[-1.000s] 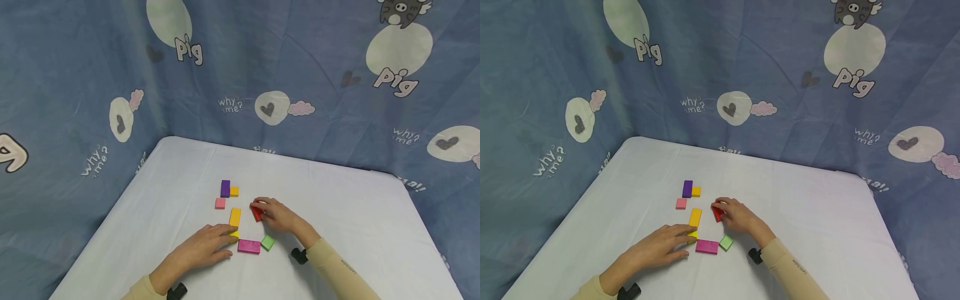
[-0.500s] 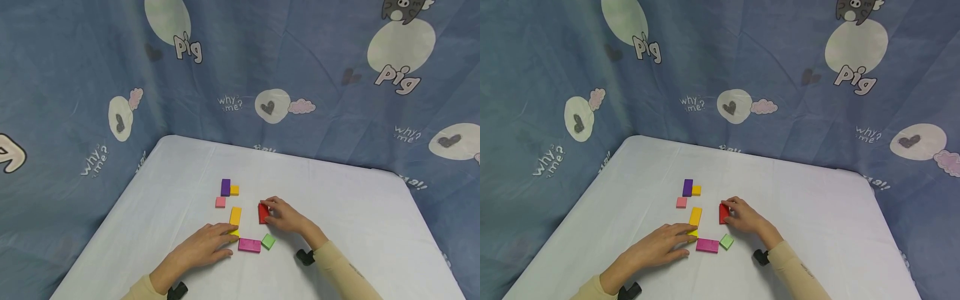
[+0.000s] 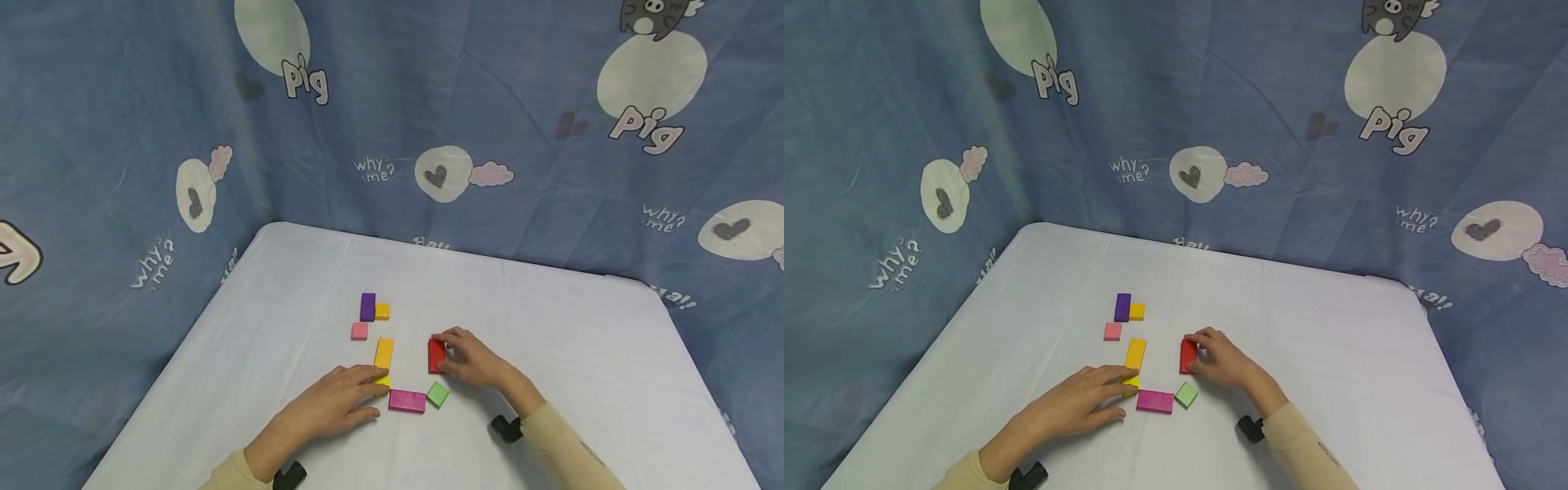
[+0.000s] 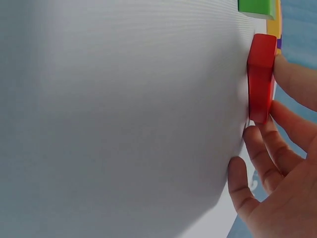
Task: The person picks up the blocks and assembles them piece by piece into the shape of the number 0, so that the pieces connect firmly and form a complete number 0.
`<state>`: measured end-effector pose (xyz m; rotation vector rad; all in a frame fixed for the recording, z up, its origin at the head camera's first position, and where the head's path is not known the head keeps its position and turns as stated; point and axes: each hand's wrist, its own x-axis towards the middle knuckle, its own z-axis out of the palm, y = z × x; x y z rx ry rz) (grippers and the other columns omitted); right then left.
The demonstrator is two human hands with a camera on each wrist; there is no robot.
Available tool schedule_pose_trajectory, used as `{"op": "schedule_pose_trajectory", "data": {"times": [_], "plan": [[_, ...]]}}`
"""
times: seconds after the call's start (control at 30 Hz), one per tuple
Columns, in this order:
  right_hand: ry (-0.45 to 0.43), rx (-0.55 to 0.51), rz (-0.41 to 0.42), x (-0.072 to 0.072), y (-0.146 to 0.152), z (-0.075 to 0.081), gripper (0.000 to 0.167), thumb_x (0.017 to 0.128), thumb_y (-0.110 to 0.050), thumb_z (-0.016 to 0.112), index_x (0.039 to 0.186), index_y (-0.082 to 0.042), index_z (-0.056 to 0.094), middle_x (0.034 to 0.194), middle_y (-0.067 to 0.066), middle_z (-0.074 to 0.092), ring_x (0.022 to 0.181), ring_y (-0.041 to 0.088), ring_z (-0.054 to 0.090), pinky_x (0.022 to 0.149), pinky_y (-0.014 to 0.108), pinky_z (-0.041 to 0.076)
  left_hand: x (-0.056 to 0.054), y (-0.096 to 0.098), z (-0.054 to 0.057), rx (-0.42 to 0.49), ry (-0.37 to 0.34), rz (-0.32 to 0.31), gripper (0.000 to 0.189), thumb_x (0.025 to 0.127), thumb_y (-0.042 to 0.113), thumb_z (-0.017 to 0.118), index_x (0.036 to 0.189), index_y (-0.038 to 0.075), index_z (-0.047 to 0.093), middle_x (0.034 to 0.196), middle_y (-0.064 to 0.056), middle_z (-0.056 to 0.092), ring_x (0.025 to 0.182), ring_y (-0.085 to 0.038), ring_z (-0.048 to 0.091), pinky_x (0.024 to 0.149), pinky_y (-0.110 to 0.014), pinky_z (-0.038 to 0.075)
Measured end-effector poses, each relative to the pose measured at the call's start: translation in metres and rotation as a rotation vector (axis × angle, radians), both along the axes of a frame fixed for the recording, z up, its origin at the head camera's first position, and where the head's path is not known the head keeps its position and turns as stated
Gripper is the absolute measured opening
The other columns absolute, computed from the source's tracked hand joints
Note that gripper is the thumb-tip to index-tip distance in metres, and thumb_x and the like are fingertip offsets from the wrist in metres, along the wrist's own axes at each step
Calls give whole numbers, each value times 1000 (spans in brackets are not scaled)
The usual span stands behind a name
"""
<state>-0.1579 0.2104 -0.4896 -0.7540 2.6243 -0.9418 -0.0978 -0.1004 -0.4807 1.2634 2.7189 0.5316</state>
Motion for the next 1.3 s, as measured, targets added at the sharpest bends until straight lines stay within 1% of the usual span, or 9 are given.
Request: {"op": "schedule_pose_trajectory", "data": {"times": [0.1, 0.23, 0.4, 0.63, 0.87, 1.17, 1.3], "plan": [[-5, -2, -1, 3, 3, 0, 51, 90, -17, 70, 137, -6, 54, 125, 8, 53, 114, 27, 49, 96, 49, 45, 0, 0, 0, -7, -7, 1, 39, 94, 37, 66, 128, 17, 67, 142, -2, 52, 129, -18, 47, 95, -41, 44], [15, -1, 16, 5, 6, -1, 51, 90, -17, 70, 137, -6, 55, 125, 8, 53, 114, 28, 49, 96, 49, 44, -1, 0, 0, -18, -21, 4, 39, 94, 37, 65, 128, 18, 66, 142, -1, 51, 129, -18, 47, 96, -41, 44], [40, -27, 36, 8, 9, -2, 50, 91, -17, 70, 136, -5, 55, 125, 9, 54, 115, 29, 49, 96, 52, 43, -1, 0, -1, -21, -32, 10, 39, 94, 38, 65, 128, 18, 66, 142, -1, 51, 129, -18, 47, 97, -40, 44], [21, -40, 17, 11, 11, -3, 50, 90, -17, 71, 137, -7, 55, 126, 6, 53, 118, 27, 47, 99, 50, 41, -1, 0, -1, -20, -28, 11, 39, 94, 37, 66, 128, 18, 66, 142, 0, 51, 129, -18, 47, 97, -41, 44], [28, -57, 18, 13, 12, -1, 51, 89, -18, 72, 136, -8, 55, 127, 6, 54, 121, 29, 46, 101, 52, 40, -1, 1, 0, -23, -33, 18, 39, 93, 36, 66, 128, 19, 66, 142, 0, 51, 129, -18, 47, 97, -40, 44], [36, -61, 19, 15, 14, -1, 50, 89, -17, 72, 135, -7, 56, 125, 8, 54, 120, 30, 47, 99, 53, 40, -1, 1, 0, -30, -39, 19, 39, 93, 37, 66, 128, 19, 66, 142, 0, 51, 129, -17, 46, 97, -40, 44], [25, -61, 15, 15, 14, -2, 50, 88, -17, 72, 135, -7, 56, 125, 8, 54, 120, 30, 47, 99, 53, 41, -1, 1, 0, -28, -38, 18, 39, 94, 37, 66, 128, 19, 66, 142, 0, 51, 129, -18, 47, 96, -41, 44]]}}
